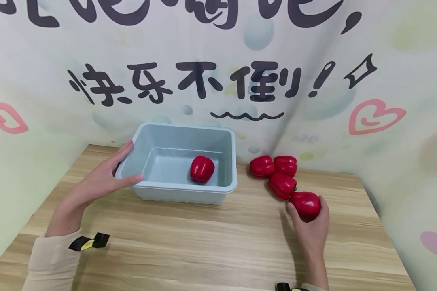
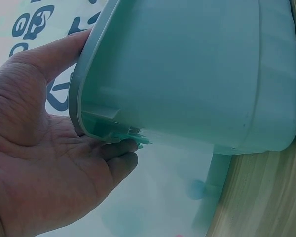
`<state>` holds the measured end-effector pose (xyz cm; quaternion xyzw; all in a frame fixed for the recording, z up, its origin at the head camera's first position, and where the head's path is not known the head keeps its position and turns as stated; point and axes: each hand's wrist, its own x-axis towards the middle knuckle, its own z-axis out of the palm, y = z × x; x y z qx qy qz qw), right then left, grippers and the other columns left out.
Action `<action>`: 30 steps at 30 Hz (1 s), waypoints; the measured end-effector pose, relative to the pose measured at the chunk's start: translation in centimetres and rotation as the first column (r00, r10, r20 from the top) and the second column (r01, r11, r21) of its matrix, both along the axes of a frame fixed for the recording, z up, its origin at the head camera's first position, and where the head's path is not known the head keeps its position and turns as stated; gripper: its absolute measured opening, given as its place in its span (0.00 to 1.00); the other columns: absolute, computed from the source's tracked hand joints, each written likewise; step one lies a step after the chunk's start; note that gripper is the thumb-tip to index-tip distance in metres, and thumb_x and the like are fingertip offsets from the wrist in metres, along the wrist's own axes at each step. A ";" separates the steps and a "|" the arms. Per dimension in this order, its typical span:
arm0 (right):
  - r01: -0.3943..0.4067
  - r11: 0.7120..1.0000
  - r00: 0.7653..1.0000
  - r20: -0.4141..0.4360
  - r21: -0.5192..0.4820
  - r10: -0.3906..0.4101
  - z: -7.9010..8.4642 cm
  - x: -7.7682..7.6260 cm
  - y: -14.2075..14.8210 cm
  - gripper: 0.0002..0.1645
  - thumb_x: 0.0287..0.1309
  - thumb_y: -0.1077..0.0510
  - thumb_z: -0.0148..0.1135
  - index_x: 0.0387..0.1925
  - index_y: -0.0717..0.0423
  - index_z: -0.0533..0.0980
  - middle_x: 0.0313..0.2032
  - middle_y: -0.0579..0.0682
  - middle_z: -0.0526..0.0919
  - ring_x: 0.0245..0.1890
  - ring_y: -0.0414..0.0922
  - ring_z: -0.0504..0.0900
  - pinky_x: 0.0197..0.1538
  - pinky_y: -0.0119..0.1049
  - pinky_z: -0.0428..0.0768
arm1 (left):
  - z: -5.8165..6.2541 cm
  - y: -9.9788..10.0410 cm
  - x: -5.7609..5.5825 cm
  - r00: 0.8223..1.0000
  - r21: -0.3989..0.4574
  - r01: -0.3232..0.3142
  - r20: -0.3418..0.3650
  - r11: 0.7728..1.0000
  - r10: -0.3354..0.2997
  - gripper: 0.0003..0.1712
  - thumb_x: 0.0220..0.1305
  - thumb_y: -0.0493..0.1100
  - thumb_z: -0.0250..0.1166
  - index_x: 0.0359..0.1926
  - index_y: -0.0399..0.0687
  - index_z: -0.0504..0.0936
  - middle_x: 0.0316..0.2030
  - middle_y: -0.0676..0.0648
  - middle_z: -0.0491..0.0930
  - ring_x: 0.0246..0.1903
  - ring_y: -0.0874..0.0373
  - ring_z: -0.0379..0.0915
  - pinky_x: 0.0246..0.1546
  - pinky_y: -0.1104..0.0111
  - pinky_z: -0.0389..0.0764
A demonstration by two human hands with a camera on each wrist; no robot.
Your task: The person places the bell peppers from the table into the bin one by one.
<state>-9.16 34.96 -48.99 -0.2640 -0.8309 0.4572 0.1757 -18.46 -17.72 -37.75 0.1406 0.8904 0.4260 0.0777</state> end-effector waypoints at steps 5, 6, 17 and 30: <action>-0.015 1.000 0.999 0.031 0.009 0.015 -0.3 -0.4 0.1 0.61 0.64 0.43 0.74 0.85 0.44 0.46 0.80 0.57 0.60 0.76 0.58 0.62 0.70 0.62 0.76 | -0.1 0.0 0.0 1.000 -0.004 -0.002 0.000 1.000 0.002 0.63 0.65 0.58 0.74 0.87 0.51 0.42 0.87 0.46 0.37 0.84 0.35 0.43 0.76 0.33 0.60; -0.018 1.000 0.999 0.032 0.007 0.018 -0.4 -0.5 0.1 0.62 0.64 0.43 0.74 0.86 0.45 0.45 0.81 0.58 0.60 0.76 0.59 0.61 0.70 0.64 0.76 | -0.2 0.0 0.0 1.000 -0.007 0.000 -0.004 1.000 0.000 0.63 0.65 0.58 0.74 0.87 0.51 0.42 0.87 0.46 0.38 0.84 0.35 0.44 0.76 0.34 0.60; -0.008 1.000 1.000 -0.001 -0.012 0.008 -0.3 -1.3 0.2 0.63 0.62 0.45 0.76 0.85 0.45 0.46 0.81 0.58 0.59 0.77 0.60 0.61 0.71 0.69 0.73 | -0.2 0.2 -0.1 1.000 -0.004 0.002 -0.010 1.000 -0.002 0.63 0.65 0.58 0.74 0.87 0.52 0.42 0.87 0.46 0.38 0.83 0.35 0.46 0.75 0.35 0.62; -0.001 1.000 0.999 -0.036 -0.023 0.000 -0.5 -1.9 0.1 0.66 0.57 0.47 0.80 0.85 0.43 0.46 0.80 0.56 0.61 0.76 0.58 0.63 0.72 0.68 0.72 | -0.2 0.1 -0.1 1.000 -0.009 -0.004 -0.004 1.000 0.004 0.64 0.64 0.58 0.74 0.87 0.53 0.42 0.87 0.47 0.37 0.83 0.35 0.46 0.75 0.35 0.62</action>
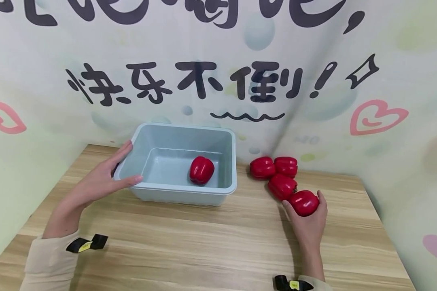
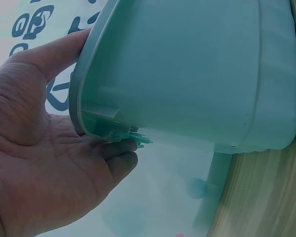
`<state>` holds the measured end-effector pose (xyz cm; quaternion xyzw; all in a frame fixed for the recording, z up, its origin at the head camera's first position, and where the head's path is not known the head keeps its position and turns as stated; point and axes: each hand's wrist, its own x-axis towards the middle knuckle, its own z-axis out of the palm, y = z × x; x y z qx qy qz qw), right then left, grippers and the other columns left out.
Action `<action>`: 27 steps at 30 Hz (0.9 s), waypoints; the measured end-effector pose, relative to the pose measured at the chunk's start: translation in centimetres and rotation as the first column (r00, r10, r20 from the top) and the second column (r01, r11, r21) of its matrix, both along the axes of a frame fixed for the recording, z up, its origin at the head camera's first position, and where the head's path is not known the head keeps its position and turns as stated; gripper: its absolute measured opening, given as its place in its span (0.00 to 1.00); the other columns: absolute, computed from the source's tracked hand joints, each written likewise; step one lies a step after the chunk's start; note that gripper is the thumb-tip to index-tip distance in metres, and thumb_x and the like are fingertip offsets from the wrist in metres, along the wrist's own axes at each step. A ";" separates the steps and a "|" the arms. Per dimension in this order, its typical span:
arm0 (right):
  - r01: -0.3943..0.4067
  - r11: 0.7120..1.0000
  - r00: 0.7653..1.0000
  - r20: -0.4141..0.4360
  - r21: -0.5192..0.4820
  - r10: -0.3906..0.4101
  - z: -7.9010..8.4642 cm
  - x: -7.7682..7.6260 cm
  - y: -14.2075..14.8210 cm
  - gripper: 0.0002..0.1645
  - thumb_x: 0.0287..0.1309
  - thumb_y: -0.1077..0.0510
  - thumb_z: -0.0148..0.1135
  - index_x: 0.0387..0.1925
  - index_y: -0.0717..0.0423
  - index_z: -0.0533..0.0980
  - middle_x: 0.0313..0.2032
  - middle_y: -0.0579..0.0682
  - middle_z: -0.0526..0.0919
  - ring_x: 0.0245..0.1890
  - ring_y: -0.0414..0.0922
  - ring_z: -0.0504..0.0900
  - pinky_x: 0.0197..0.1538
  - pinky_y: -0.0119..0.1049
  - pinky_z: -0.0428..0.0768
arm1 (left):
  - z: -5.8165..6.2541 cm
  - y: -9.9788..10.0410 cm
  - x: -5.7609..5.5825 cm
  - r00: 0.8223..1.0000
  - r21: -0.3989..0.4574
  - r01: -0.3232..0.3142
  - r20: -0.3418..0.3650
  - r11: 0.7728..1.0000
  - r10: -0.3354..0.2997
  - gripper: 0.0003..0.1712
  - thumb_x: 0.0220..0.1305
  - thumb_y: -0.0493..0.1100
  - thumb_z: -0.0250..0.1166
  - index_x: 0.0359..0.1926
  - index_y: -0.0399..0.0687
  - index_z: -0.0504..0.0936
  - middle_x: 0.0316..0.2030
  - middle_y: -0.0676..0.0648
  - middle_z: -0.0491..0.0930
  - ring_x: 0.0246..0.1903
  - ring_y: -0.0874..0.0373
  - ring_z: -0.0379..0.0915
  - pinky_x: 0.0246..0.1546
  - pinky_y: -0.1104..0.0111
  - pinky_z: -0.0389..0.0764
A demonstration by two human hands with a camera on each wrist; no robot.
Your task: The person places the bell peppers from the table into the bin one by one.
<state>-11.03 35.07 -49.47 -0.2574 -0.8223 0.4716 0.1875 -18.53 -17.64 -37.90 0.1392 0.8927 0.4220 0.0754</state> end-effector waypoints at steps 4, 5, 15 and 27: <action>-0.001 1.000 1.000 -0.006 0.006 0.001 -0.2 -0.2 0.2 0.67 0.56 0.48 0.80 0.85 0.44 0.46 0.80 0.56 0.61 0.77 0.57 0.63 0.72 0.67 0.72 | 0.0 0.0 0.0 1.000 0.016 0.007 0.003 1.000 -0.007 0.64 0.65 0.58 0.74 0.87 0.54 0.42 0.87 0.48 0.38 0.82 0.36 0.49 0.73 0.37 0.65; -0.001 1.000 1.000 -0.009 0.005 0.001 -0.2 -0.2 0.2 0.67 0.56 0.48 0.81 0.85 0.44 0.46 0.80 0.56 0.61 0.77 0.57 0.63 0.72 0.67 0.72 | -0.1 0.0 0.0 1.000 0.021 0.008 0.004 1.000 -0.008 0.64 0.65 0.57 0.74 0.87 0.54 0.42 0.87 0.48 0.38 0.81 0.36 0.50 0.73 0.38 0.65; 0.002 1.000 1.000 0.002 0.005 -0.002 -0.3 -0.8 0.2 0.66 0.58 0.49 0.80 0.85 0.42 0.46 0.81 0.55 0.59 0.78 0.58 0.61 0.71 0.68 0.73 | 0.0 -0.1 0.1 1.000 0.030 -0.002 0.011 1.000 0.001 0.63 0.65 0.57 0.74 0.87 0.55 0.41 0.87 0.50 0.37 0.82 0.37 0.48 0.75 0.37 0.63; -0.005 0.998 1.000 -0.013 0.065 0.006 -0.4 -0.8 0.3 0.58 0.58 0.52 0.79 0.81 0.47 0.54 0.75 0.52 0.67 0.73 0.51 0.66 0.60 0.46 0.78 | 0.0 -0.1 0.0 1.000 0.008 -0.007 0.010 1.000 0.007 0.63 0.66 0.60 0.73 0.87 0.55 0.41 0.87 0.49 0.37 0.83 0.36 0.46 0.75 0.35 0.62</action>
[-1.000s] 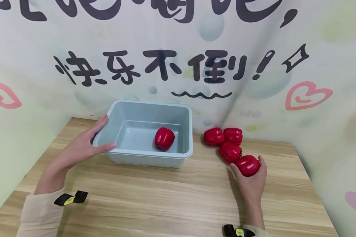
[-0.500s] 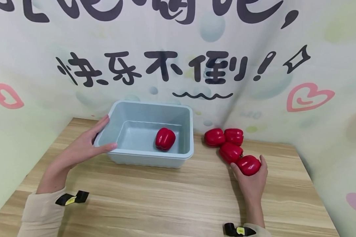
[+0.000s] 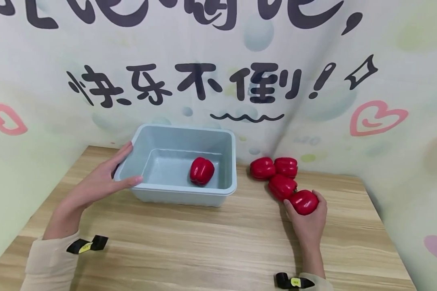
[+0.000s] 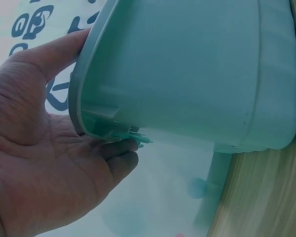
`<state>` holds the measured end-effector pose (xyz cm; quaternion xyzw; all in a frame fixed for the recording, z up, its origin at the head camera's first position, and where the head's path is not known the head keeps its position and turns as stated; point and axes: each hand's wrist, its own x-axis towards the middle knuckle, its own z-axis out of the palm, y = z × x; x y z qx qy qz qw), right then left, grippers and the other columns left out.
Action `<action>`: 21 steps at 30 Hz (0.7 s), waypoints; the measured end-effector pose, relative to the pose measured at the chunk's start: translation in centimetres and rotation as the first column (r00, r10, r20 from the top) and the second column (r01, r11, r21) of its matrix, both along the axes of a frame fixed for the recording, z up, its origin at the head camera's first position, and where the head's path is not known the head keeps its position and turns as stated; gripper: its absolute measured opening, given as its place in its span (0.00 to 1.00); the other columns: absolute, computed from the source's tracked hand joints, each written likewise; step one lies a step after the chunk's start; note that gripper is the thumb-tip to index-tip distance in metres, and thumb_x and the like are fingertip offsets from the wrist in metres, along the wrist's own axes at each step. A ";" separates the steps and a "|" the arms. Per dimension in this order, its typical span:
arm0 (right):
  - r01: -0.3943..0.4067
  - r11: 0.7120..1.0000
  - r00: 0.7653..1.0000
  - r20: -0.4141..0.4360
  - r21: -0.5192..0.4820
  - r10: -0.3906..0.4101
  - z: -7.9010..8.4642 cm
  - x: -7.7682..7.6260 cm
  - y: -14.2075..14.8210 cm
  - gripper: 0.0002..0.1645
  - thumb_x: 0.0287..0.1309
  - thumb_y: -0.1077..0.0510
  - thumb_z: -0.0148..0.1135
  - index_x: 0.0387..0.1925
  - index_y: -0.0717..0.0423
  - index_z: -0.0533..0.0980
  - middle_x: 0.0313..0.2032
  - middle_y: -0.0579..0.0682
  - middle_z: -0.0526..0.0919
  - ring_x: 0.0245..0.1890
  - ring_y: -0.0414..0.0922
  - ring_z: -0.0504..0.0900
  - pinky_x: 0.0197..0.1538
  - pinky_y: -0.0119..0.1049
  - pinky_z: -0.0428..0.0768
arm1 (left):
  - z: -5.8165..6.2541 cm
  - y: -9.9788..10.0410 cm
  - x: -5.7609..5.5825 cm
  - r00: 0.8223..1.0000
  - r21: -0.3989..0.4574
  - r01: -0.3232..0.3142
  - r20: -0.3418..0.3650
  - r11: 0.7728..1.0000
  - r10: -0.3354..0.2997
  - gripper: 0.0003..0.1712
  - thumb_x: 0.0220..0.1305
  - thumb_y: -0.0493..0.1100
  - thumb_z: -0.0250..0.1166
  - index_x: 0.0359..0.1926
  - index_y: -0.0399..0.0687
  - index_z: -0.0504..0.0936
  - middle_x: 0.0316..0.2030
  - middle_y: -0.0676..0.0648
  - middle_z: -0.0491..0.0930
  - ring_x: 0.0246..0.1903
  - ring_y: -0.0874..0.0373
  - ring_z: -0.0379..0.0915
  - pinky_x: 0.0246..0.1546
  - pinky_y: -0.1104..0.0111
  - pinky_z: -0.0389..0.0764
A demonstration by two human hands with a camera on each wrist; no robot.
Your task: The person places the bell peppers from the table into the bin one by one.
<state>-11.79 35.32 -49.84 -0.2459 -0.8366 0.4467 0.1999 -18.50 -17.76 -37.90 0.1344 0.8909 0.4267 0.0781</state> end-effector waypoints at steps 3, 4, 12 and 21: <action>-0.005 1.000 1.000 0.017 -0.001 0.005 0.0 0.1 0.1 0.58 0.58 0.52 0.79 0.81 0.47 0.53 0.75 0.53 0.66 0.73 0.52 0.65 0.54 0.36 0.76 | -0.1 -0.1 0.2 1.000 -0.002 -0.008 0.008 1.000 0.008 0.63 0.66 0.60 0.73 0.87 0.55 0.41 0.87 0.49 0.37 0.83 0.37 0.45 0.76 0.35 0.61; -0.003 1.000 1.000 0.023 -0.005 0.003 0.1 0.1 0.2 0.59 0.58 0.52 0.79 0.81 0.46 0.53 0.75 0.53 0.66 0.73 0.53 0.65 0.52 0.32 0.75 | -0.2 -0.1 0.2 1.000 -0.001 -0.008 0.008 1.000 0.008 0.63 0.66 0.60 0.73 0.87 0.55 0.41 0.87 0.49 0.36 0.83 0.36 0.45 0.76 0.35 0.61; 0.047 0.998 0.997 0.062 -0.051 -0.044 0.9 0.3 0.5 0.60 0.58 0.50 0.79 0.82 0.40 0.52 0.78 0.51 0.63 0.75 0.54 0.63 0.59 0.46 0.83 | 0.0 -0.1 0.2 1.000 -0.009 0.000 0.000 1.000 0.000 0.63 0.65 0.60 0.73 0.87 0.55 0.41 0.87 0.48 0.37 0.83 0.34 0.45 0.74 0.32 0.62; 0.052 0.997 0.997 0.052 -0.050 -0.049 2.2 0.7 0.8 0.58 0.60 0.50 0.78 0.81 0.36 0.52 0.78 0.49 0.63 0.76 0.53 0.63 0.50 0.28 0.75 | 0.0 0.1 0.0 1.000 -0.011 0.007 -0.003 1.000 -0.007 0.63 0.65 0.59 0.73 0.87 0.54 0.42 0.87 0.48 0.36 0.84 0.34 0.44 0.75 0.32 0.61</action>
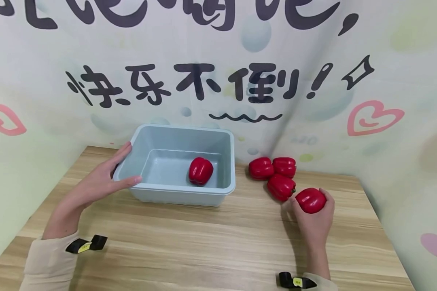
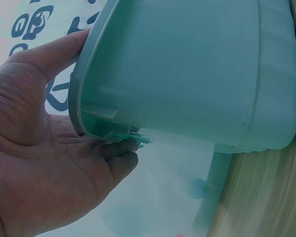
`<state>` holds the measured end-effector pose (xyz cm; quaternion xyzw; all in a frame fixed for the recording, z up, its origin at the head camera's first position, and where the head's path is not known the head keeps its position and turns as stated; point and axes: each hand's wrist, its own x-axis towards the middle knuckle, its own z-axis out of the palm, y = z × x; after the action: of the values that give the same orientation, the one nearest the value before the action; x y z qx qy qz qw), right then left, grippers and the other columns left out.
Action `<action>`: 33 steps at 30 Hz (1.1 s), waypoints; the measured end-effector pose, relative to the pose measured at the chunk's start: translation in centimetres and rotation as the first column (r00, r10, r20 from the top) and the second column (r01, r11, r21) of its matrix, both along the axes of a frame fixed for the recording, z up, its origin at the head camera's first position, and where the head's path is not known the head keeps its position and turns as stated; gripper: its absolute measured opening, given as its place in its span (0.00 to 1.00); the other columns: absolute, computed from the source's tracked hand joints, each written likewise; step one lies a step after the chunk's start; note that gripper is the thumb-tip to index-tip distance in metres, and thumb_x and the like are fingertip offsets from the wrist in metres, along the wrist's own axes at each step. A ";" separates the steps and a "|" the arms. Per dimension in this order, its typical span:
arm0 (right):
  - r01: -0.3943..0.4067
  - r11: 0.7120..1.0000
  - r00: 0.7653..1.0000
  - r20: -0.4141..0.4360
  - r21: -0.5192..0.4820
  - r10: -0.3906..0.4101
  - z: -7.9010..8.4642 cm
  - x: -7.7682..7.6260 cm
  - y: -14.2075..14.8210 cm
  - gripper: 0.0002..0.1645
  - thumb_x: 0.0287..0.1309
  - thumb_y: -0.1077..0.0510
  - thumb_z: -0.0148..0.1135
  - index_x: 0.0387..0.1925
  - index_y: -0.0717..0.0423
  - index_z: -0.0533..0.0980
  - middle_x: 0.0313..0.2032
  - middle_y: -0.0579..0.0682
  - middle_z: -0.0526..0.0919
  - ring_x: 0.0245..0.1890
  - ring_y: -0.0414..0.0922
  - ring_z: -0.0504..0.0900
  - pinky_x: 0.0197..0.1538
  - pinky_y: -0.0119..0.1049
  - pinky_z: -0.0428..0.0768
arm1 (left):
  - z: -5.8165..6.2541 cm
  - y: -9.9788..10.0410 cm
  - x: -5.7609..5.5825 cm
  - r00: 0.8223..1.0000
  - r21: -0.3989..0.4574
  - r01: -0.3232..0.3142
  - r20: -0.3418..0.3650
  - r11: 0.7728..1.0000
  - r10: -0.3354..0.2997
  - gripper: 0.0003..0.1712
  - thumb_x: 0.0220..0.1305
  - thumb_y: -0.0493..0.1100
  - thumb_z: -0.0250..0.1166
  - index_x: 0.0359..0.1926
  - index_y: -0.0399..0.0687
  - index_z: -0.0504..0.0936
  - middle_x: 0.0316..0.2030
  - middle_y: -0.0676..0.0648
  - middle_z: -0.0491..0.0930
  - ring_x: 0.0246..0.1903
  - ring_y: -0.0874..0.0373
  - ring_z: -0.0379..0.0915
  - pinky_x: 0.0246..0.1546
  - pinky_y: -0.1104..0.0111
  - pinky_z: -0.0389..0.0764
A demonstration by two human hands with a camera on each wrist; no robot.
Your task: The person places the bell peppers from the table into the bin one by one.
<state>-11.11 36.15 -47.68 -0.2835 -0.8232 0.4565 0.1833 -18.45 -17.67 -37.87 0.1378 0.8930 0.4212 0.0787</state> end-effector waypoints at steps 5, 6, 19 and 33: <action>0.005 1.000 1.000 -0.019 0.003 -0.005 0.6 0.0 -0.1 0.57 0.60 0.49 0.78 0.81 0.37 0.54 0.77 0.48 0.64 0.75 0.51 0.63 0.54 0.34 0.78 | 0.0 0.1 0.0 1.000 -0.003 -0.002 0.001 1.000 0.002 0.63 0.65 0.59 0.73 0.87 0.55 0.41 0.87 0.48 0.36 0.83 0.34 0.46 0.74 0.33 0.63; 0.004 1.000 1.000 -0.025 0.002 -0.004 0.8 0.0 -0.1 0.57 0.60 0.49 0.78 0.81 0.37 0.54 0.77 0.48 0.64 0.75 0.50 0.63 0.53 0.33 0.78 | 0.0 0.1 0.0 1.000 -0.001 -0.002 0.002 1.000 0.003 0.63 0.65 0.59 0.73 0.87 0.55 0.40 0.87 0.48 0.36 0.82 0.34 0.46 0.74 0.34 0.63; -0.015 1.000 0.994 -0.106 0.000 0.015 2.5 -0.5 -1.2 0.54 0.56 0.52 0.80 0.78 0.37 0.59 0.73 0.47 0.68 0.69 0.44 0.67 0.45 0.18 0.72 | 0.0 0.1 0.1 1.000 0.012 -0.001 0.006 1.000 0.000 0.64 0.66 0.58 0.73 0.87 0.54 0.40 0.87 0.48 0.37 0.83 0.35 0.45 0.75 0.34 0.61; -0.102 0.995 0.986 -0.130 0.001 0.101 4.5 -1.9 -2.5 0.55 0.56 0.53 0.80 0.79 0.39 0.59 0.74 0.47 0.68 0.70 0.45 0.67 0.45 0.16 0.73 | 0.0 0.2 0.3 1.000 0.020 -0.011 0.003 1.000 0.011 0.63 0.66 0.58 0.73 0.87 0.55 0.40 0.87 0.49 0.37 0.82 0.35 0.47 0.75 0.35 0.62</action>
<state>-13.00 33.69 -43.15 -0.2114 -0.8217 0.4850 0.2121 -18.13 -17.52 -37.83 0.1332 0.8893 0.4309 0.0762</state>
